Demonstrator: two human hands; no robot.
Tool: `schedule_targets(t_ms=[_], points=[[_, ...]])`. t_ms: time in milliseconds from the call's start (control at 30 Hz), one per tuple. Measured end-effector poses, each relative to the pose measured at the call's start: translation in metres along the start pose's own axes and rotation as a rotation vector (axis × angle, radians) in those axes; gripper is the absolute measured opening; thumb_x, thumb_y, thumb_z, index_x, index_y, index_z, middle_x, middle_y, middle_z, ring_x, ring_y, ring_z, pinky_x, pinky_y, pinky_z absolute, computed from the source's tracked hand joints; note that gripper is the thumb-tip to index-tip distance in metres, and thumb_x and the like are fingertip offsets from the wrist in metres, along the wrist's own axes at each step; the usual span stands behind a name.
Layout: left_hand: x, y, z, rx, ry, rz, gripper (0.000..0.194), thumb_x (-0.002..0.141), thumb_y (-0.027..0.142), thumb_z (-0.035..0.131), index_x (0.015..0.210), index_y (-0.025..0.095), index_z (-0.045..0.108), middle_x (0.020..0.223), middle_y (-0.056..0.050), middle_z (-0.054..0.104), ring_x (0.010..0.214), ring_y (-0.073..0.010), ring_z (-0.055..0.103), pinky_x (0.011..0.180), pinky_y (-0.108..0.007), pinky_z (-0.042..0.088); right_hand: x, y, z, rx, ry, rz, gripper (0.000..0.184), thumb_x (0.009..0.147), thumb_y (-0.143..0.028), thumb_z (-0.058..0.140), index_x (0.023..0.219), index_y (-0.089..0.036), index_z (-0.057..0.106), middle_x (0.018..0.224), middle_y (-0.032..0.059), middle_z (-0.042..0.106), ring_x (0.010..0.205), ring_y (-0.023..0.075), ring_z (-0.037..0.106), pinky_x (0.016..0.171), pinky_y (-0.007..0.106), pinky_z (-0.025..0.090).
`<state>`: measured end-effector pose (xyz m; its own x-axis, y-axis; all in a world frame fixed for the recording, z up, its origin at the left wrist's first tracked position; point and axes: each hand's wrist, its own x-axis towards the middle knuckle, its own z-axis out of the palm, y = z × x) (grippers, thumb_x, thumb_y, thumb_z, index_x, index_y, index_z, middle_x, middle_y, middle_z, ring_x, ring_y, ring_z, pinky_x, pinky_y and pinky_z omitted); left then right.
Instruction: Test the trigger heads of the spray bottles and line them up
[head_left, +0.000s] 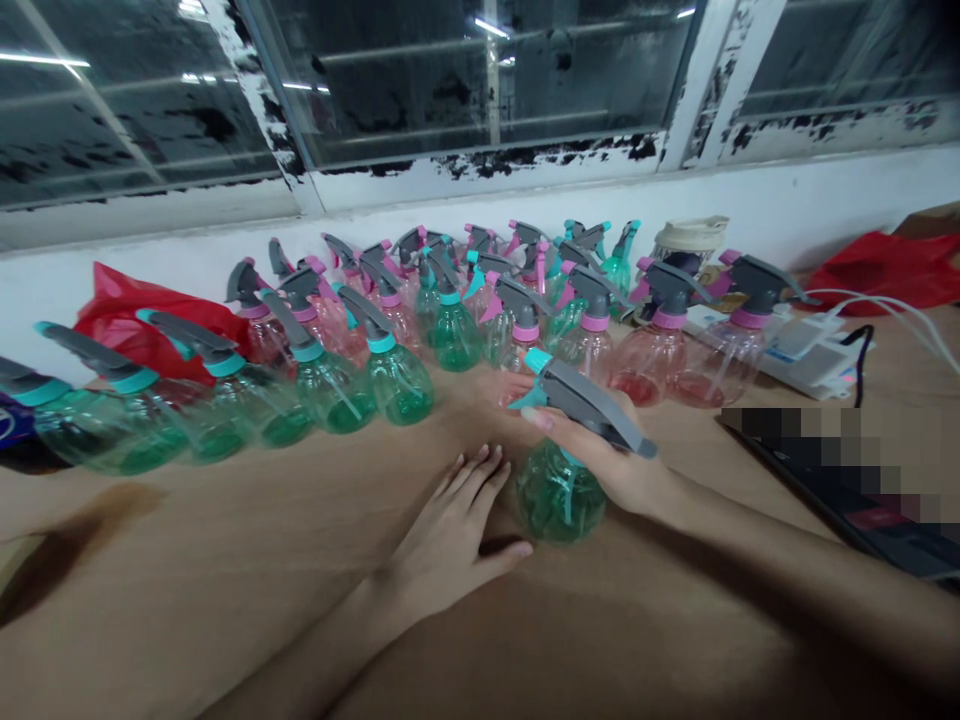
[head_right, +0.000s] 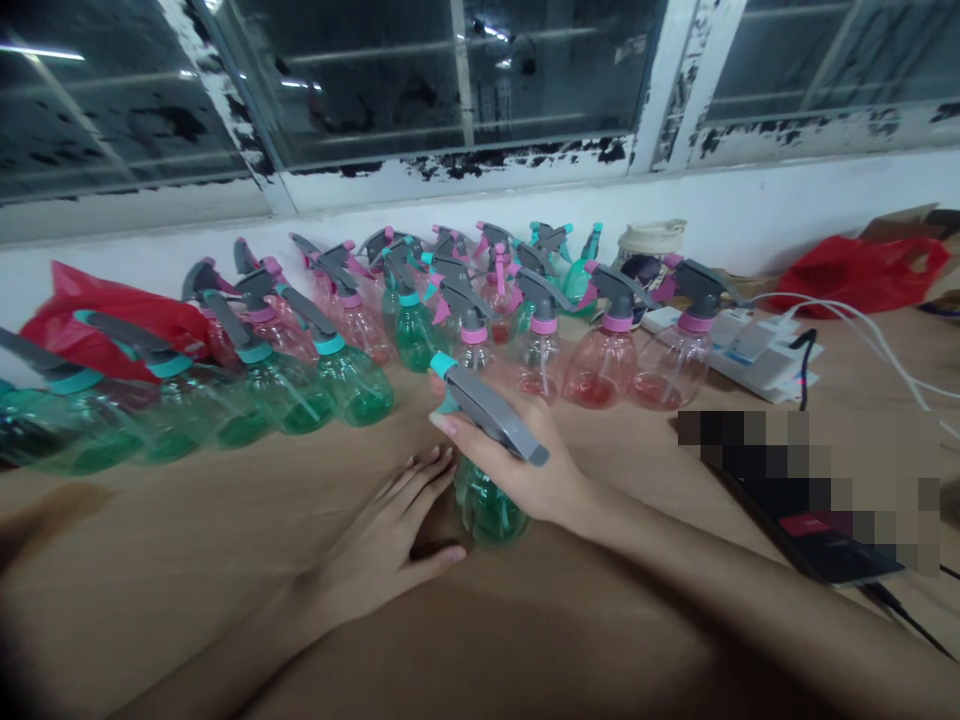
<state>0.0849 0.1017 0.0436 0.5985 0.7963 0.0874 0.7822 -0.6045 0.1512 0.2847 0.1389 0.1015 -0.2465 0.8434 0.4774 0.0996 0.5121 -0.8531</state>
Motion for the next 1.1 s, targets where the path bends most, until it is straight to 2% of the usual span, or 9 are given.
schedule_targets(t_ms=[167, 300, 433, 800, 900, 1000, 1100], points=[[0.0007, 0.0012, -0.0018, -0.011, -0.02, -0.01, 0.078, 0.086, 0.061, 0.049, 0.142, 0.011, 0.031, 0.15, -0.014, 0.029, 0.139, -0.0273, 0.022, 0.113, -0.046, 0.022, -0.0015, -0.002, 0.0006, 0.045, -0.021, 0.0, 0.022, 0.084, -0.033, 0.062, 0.102, -0.022, 0.066, 0.086, 0.0, 0.071, 0.087, 0.0185, 0.066, 0.084, 0.034, 0.049], [0.0003, 0.0011, -0.0023, -0.009, -0.013, -0.007, 0.077, 0.086, 0.061, 0.048, 0.142, 0.01, 0.032, 0.15, -0.014, 0.029, 0.139, -0.0263, 0.022, 0.113, -0.045, 0.022, -0.001, -0.0048, 0.0001, 0.04, -0.016, -0.044, 0.018, 0.085, -0.03, 0.061, 0.1, -0.023, 0.065, 0.097, -0.0002, 0.07, 0.094, 0.0173, 0.064, 0.086, 0.031, 0.048], [0.0002, 0.0008, -0.0026, -0.003, -0.018, -0.005, 0.077, 0.087, 0.062, 0.047, 0.141, 0.01, 0.032, 0.15, -0.015, 0.03, 0.139, -0.0265, 0.022, 0.113, -0.046, 0.022, 0.0013, -0.0065, -0.0009, -0.022, 0.006, -0.071, 0.012, 0.084, -0.031, 0.06, 0.09, -0.021, 0.063, 0.091, -0.0007, 0.068, 0.086, 0.0158, 0.063, 0.079, 0.03, 0.048], [-0.0013, 0.0007, -0.003, 0.014, -0.017, 0.009, 0.077, 0.087, 0.063, 0.045, 0.142, 0.009, 0.032, 0.15, -0.015, 0.03, 0.139, -0.0266, 0.023, 0.112, -0.046, 0.023, 0.0021, -0.0038, -0.0016, -0.076, 0.006, -0.003, 0.021, 0.084, -0.04, 0.058, 0.078, -0.02, 0.059, 0.069, -0.0024, 0.055, 0.062, 0.0121, 0.049, 0.058, 0.028, 0.042], [-0.0015, 0.0, -0.0026, 0.02, -0.012, 0.013, 0.078, 0.087, 0.062, 0.046, 0.141, 0.009, 0.032, 0.15, -0.015, 0.029, 0.139, -0.0263, 0.022, 0.113, -0.046, 0.023, 0.0032, -0.002, -0.0013, -0.042, -0.007, -0.017, 0.02, 0.084, -0.04, 0.059, 0.079, -0.021, 0.06, 0.072, -0.0018, 0.057, 0.067, 0.0136, 0.053, 0.065, 0.03, 0.044], [-0.0016, -0.0003, -0.0034, 0.019, -0.014, 0.011, 0.077, 0.087, 0.062, 0.047, 0.141, 0.01, 0.032, 0.15, -0.015, 0.029, 0.14, -0.0263, 0.022, 0.112, -0.045, 0.023, 0.0036, -0.0013, -0.0007, 0.04, -0.045, -0.028, 0.017, 0.083, -0.038, 0.061, 0.088, -0.022, 0.062, 0.085, 0.0001, 0.064, 0.081, 0.0161, 0.059, 0.076, 0.031, 0.046], [-0.0017, -0.0002, -0.0046, 0.019, -0.027, 0.01, 0.077, 0.087, 0.062, 0.046, 0.141, 0.01, 0.032, 0.15, -0.015, 0.028, 0.14, -0.0265, 0.022, 0.112, -0.046, 0.024, 0.0023, -0.0018, -0.0005, 0.068, -0.038, 0.001, 0.02, 0.081, -0.038, 0.064, 0.094, -0.022, 0.062, 0.088, 0.0005, 0.066, 0.082, 0.0168, 0.061, 0.076, 0.031, 0.047]])
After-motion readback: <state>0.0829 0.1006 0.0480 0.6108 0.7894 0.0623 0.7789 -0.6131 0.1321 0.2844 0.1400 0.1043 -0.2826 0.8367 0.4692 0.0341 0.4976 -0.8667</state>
